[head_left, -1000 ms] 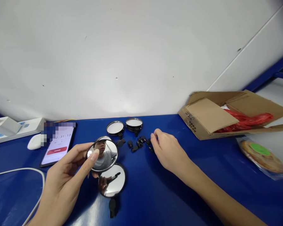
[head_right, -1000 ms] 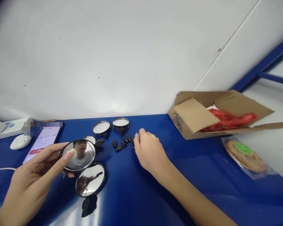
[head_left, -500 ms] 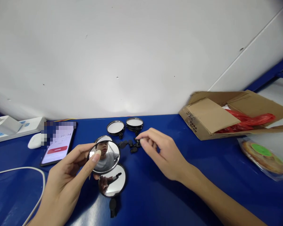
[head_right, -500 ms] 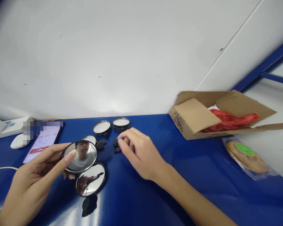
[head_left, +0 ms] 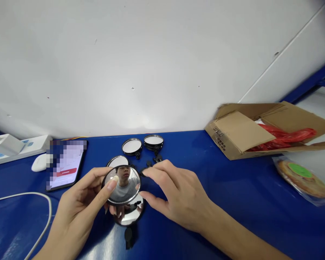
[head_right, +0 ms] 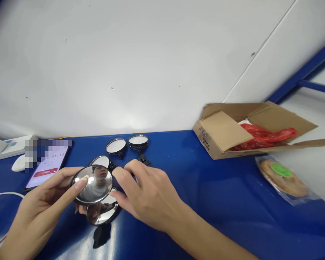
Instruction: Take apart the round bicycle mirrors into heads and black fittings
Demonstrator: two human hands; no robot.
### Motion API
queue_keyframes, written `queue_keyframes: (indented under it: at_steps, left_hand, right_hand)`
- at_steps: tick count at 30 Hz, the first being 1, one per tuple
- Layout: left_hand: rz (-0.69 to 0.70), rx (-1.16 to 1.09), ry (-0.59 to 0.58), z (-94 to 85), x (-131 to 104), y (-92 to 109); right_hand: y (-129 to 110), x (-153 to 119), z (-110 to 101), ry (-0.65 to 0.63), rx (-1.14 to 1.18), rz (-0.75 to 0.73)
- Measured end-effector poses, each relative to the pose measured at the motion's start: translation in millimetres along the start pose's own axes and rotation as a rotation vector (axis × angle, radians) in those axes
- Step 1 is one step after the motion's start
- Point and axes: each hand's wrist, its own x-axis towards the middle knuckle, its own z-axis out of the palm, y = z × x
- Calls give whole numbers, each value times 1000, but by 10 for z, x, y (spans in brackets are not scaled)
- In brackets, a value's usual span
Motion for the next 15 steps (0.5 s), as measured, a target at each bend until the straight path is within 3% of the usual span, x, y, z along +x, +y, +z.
queue_keyframes:
  at_steps: [4, 9, 13, 15]
  left_hand:
    - [3, -30, 26, -26, 30, -53]
    - [-41, -61, -56, -44, 43, -120]
    - [-17, 6, 38, -32, 31, -112]
    - [-46, -5, 26, -15, 31, -90]
  right_hand:
    - [13, 9, 15, -91, -38, -23]
    - [25, -1, 56, -99, -133, 31]
    - [28, -6, 42, -135, -72, -31]
    - [1, -17, 43, -125, -60, -51]
